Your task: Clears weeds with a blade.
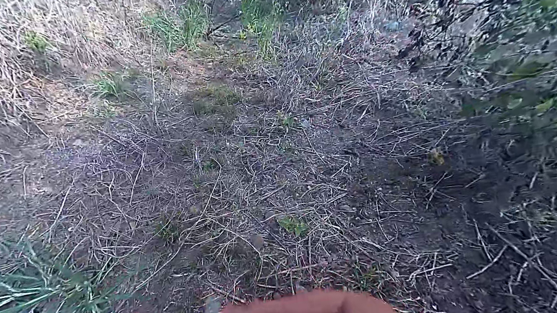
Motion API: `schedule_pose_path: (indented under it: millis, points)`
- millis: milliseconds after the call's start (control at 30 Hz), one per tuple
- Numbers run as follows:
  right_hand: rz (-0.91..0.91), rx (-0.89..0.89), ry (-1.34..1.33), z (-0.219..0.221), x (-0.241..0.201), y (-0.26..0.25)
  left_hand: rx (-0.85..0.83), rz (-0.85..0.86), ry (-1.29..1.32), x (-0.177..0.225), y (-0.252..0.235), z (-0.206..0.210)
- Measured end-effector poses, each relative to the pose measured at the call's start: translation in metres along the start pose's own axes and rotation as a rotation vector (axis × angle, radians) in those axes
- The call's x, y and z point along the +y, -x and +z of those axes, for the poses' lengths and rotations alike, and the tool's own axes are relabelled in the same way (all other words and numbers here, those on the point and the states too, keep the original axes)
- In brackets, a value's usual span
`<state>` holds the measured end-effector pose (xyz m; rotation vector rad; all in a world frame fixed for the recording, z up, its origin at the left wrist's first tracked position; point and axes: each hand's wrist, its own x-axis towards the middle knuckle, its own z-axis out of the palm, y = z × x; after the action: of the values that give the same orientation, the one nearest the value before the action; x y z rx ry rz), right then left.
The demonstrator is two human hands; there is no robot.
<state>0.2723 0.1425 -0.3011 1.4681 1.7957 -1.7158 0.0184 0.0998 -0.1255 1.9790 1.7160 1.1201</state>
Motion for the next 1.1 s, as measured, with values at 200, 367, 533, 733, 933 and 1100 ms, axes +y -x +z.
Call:
schedule_pose_path:
  millis: [200, 367, 533, 733, 933, 1100]
  points:
    - [0.015, -0.029, 0.115, -0.002, -0.003, 0.003, -0.036, -0.016, -0.015, -0.013, -0.003, 0.003]
    - [0.05, 0.05, -0.052, 0.004, 0.009, -0.013, -0.021, -0.031, -0.021, -0.018, -0.005, 0.003]
    - [0.229, 0.04, 0.083, 0.005, -0.014, -0.015, 0.01, -0.028, -0.02, -0.018, -0.008, -0.001]
    - [0.2, 0.064, 0.112, 0.006, -0.026, -0.005, 0.012, 0.012, -0.006, -0.027, -0.012, -0.004]
    - [0.233, -0.047, 0.286, -0.002, -0.017, -0.015, -0.057, -0.032, 0.175, -0.004, -0.009, -0.004]
    - [0.135, -0.013, 0.255, -0.029, -0.003, -0.006, -0.285, -0.041, 0.553, 0.037, 0.003, 0.005]
